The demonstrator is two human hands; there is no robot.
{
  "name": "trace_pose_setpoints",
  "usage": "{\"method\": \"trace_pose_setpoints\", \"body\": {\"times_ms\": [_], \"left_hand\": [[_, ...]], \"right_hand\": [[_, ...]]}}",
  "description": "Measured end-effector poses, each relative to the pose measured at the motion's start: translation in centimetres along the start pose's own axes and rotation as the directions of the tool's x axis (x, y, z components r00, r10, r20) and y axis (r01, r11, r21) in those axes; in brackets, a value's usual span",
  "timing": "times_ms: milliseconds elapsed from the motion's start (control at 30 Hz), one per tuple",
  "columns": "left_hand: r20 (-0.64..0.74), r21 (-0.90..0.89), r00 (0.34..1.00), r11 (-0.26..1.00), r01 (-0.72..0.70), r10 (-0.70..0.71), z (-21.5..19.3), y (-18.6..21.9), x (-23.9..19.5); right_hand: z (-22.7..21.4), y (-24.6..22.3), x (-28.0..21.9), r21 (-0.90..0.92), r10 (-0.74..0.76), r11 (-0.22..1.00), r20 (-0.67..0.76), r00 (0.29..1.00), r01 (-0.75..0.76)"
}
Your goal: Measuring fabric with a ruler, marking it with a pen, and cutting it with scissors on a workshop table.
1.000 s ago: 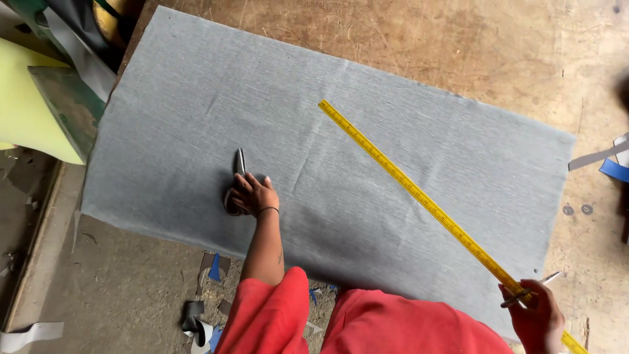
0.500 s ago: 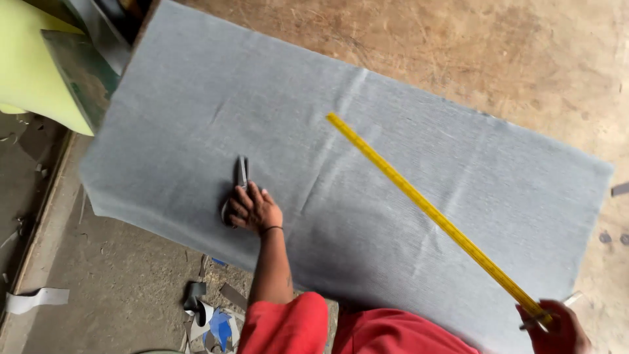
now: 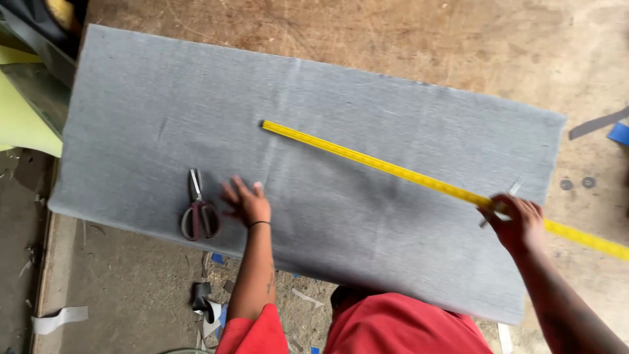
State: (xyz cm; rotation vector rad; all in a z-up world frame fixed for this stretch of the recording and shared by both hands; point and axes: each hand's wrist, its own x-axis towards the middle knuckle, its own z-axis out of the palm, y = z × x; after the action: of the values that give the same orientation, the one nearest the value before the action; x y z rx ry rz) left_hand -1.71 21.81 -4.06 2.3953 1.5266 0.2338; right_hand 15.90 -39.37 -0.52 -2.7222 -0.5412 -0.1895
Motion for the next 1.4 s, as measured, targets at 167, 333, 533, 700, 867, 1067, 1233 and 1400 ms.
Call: {"method": "trace_pose_setpoints", "body": {"times_ms": [167,333,533,700,867,1067,1233,1400], "left_hand": [[0.108,-0.101,0.932,0.936,-0.337,0.347,5.2,15.9,-7.4],[0.273,-0.107,0.925,0.963,-0.246,0.266,8.7,26.4,-7.7],[0.231,0.060,0.965,0.988,-0.139,0.122,11.5,29.7,-6.4],[0.016,0.195,0.988,0.968,-0.156,0.156,11.9,30.5,-7.6],[-0.038,0.193,0.987,0.970,-0.148,0.158,11.4,31.6,-8.0],[-0.022,0.200,0.987,0.968,-0.152,0.159,10.6,32.0,-8.1],[-0.019,0.212,0.990,0.968,-0.135,0.142,10.8,31.5,-8.2],[-0.026,0.214,0.988,0.966,-0.145,0.153,10.8,31.7,-8.2]], "right_hand": [[2.3,0.3,7.4,0.124,-0.044,0.991,-0.080,0.996,0.053],[5.2,1.2,11.7,0.225,0.006,0.974,-0.079,0.997,0.012],[5.9,4.8,13.4,0.281,0.004,0.960,-0.053,0.999,0.011],[1.7,11.8,8.4,-0.040,0.066,0.997,-0.121,0.990,-0.071],[2.2,17.9,3.2,-0.104,0.157,0.977,-0.239,0.958,-0.186],[1.9,16.9,3.6,-0.058,0.202,0.973,-0.249,0.947,-0.223],[1.6,16.9,3.4,-0.035,0.185,0.979,-0.240,0.953,-0.199],[1.5,16.7,3.7,-0.026,0.179,0.981,-0.266,0.947,-0.193]]}}
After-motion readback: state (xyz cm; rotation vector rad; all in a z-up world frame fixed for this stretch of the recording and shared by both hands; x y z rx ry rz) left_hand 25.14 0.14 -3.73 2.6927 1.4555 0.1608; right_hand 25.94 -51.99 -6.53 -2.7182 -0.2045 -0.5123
